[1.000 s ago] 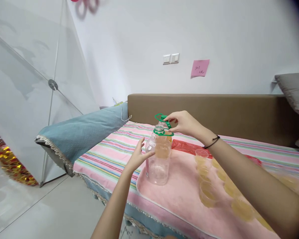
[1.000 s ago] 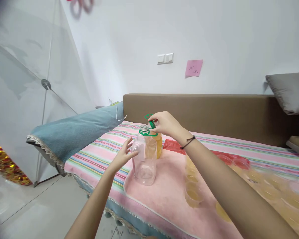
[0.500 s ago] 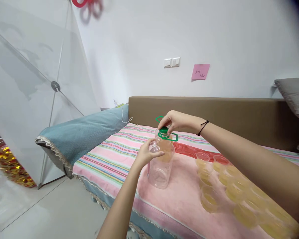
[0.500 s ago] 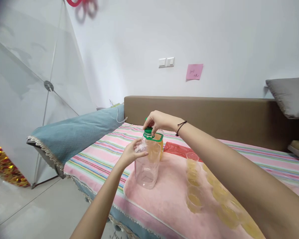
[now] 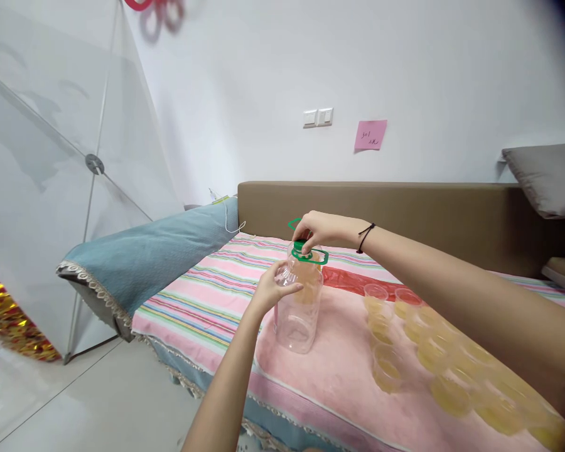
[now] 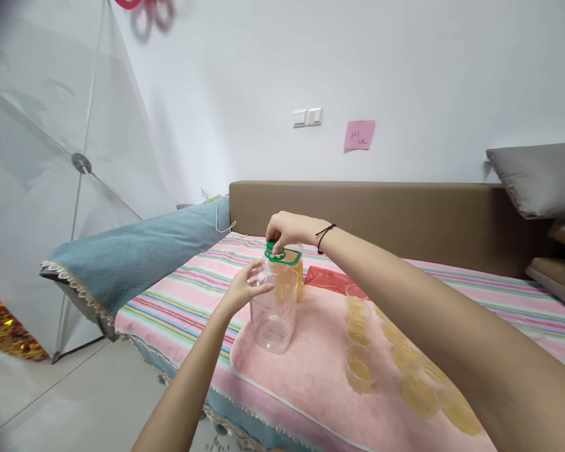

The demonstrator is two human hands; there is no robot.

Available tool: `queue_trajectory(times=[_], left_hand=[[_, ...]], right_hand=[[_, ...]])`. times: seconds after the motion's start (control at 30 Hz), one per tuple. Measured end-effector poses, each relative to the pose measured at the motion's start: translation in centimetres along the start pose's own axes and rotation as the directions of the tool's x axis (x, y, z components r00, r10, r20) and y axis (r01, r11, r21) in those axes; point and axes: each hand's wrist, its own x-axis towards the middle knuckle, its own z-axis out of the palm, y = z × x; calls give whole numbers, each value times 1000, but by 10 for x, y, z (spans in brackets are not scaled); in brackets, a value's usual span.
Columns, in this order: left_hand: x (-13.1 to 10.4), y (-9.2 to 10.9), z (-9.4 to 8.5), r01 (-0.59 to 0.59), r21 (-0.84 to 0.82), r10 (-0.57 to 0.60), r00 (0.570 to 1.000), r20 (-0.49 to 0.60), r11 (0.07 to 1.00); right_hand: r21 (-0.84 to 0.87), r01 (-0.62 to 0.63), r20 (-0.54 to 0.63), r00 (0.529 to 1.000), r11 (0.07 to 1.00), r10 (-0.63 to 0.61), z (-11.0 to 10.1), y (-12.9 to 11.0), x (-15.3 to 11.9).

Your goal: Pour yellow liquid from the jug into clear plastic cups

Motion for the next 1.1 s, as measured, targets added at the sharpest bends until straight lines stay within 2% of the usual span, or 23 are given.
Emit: queue_trajectory(times=[0.17,0.3,0.5,0.63,0.73,0.83,0.97,1.03,1.1], left_hand=[[-3,1,-1,10,-16,-10,1000,-5,1000],[-4,3,2,11,-34,-11,1000,-12,999],[-8,4,1,-5,-50,4,1000,-11,999],[-10,0,0,-3,-56,2,1000,-28,998],[-10,-3,2,8,-62,-12,998,-55,998],[-8,-6,5,18,-68,-23,997,-80,998],[-6,-6,6,16,-72,-22,996,-84,997],[-6,-5,5,13,-70,-19,996,-83,997],[-6,-4,4,7,-66,-13,996,-87,998]], right_hand=[[-78,-17,16,1000,997,19,2,-5,1],[-236,-76,-38,997,969,69,8,-9,2],[-441,-75,-40,997,895,64,24,-12,7],[-489,-166,-77,986,856,147,36,-17,9],[-482,-295,-144,956,825,257,43,-27,11],[-439,-423,-207,906,793,369,46,-41,15],[-346,-538,-282,841,769,462,41,-52,15],[-292,-570,-338,813,768,475,34,-56,6],[-235,-593,-415,777,770,472,26,-60,-16]])
